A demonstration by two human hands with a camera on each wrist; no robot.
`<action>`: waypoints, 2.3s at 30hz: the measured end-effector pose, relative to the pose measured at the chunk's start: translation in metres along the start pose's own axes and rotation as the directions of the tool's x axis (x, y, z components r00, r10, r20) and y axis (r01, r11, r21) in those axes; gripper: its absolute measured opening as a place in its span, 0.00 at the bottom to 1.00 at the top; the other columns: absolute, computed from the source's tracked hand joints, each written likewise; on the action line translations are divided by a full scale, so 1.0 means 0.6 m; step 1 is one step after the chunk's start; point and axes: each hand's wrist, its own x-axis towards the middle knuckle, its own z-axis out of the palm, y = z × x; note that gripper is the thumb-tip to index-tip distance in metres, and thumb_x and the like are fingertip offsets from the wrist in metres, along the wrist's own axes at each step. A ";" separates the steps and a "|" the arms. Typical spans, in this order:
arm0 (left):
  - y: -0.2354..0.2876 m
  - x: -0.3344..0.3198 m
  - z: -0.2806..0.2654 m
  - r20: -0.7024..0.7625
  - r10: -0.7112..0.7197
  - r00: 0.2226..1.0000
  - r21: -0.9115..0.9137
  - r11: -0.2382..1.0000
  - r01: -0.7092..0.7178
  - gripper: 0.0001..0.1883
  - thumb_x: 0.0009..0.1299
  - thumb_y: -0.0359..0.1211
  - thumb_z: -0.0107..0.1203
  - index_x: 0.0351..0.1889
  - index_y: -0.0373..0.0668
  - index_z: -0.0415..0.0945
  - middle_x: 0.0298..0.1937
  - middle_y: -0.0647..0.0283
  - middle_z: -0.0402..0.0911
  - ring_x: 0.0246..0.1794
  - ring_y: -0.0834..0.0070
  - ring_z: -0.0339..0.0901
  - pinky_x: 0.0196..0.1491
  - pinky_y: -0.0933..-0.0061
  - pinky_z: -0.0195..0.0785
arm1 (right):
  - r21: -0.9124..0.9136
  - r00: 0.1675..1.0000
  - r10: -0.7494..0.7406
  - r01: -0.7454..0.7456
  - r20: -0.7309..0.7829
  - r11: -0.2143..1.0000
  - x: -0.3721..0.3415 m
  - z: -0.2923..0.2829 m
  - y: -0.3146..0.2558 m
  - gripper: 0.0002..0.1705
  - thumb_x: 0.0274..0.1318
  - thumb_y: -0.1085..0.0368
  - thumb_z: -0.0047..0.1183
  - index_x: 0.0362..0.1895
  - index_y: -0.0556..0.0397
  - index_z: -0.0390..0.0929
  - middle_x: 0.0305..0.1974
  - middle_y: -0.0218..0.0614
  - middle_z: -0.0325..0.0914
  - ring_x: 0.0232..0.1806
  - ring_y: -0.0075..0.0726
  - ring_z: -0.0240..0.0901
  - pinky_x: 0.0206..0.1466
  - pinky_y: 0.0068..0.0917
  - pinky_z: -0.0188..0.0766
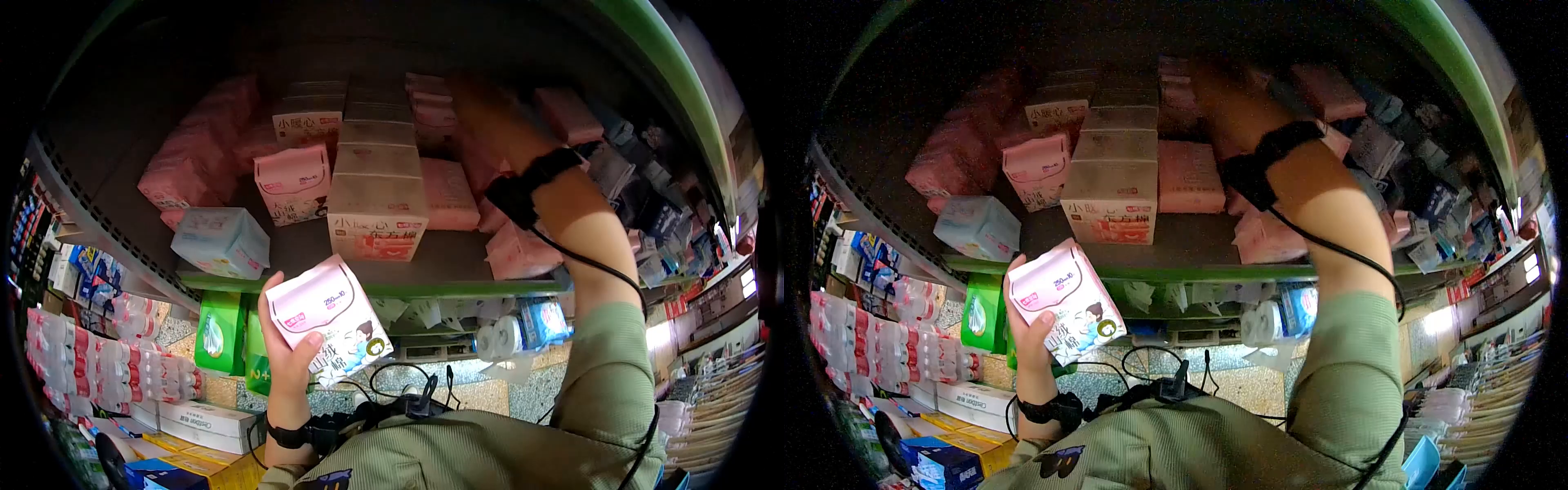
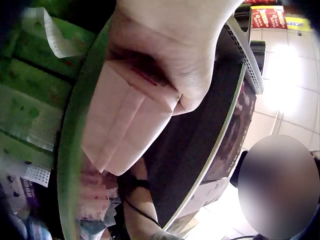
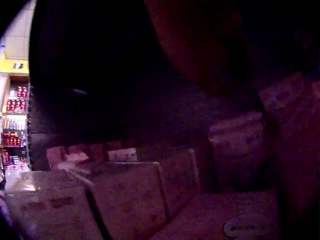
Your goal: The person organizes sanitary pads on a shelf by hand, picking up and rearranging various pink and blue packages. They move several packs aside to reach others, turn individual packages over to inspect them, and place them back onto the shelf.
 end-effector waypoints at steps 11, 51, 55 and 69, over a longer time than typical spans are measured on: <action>0.003 0.013 0.010 0.106 0.009 0.994 -0.009 1.000 -0.008 0.48 0.54 0.37 0.65 0.70 0.39 0.48 0.58 0.53 0.67 0.59 0.66 0.68 0.61 0.65 0.63 | 0.139 0.754 -0.400 0.388 0.521 0.911 -0.225 -0.074 -0.118 0.43 0.38 0.57 0.66 0.63 0.51 0.65 0.61 0.47 0.67 0.61 0.51 0.64 0.57 0.46 0.67; 0.014 0.011 -0.045 0.005 0.039 0.999 0.014 0.999 -0.039 0.47 0.55 0.36 0.65 0.69 0.37 0.48 0.58 0.54 0.67 0.58 0.67 0.69 0.60 0.66 0.64 | 0.223 0.911 -0.171 0.091 0.376 0.971 0.056 0.065 0.080 0.28 0.53 0.67 0.54 0.61 0.49 0.70 0.56 0.48 0.73 0.53 0.48 0.73 0.56 0.35 0.68; 0.012 0.012 -0.044 0.000 0.035 0.999 0.036 0.999 -0.035 0.47 0.55 0.36 0.65 0.69 0.37 0.48 0.58 0.54 0.66 0.59 0.67 0.68 0.60 0.66 0.64 | -0.005 0.963 -0.138 0.143 0.231 0.990 0.051 0.104 0.103 0.28 0.51 0.68 0.55 0.60 0.51 0.70 0.55 0.49 0.73 0.53 0.49 0.73 0.55 0.36 0.69; 0.006 0.015 -0.040 0.020 -0.026 0.999 -0.042 0.999 0.026 0.48 0.55 0.35 0.65 0.70 0.37 0.47 0.58 0.53 0.67 0.59 0.67 0.69 0.60 0.66 0.65 | 0.448 0.733 -0.402 0.148 0.549 0.882 -0.107 -0.035 -0.048 0.29 0.49 0.69 0.58 0.59 0.56 0.70 0.51 0.46 0.75 0.56 0.42 0.70 0.55 0.32 0.69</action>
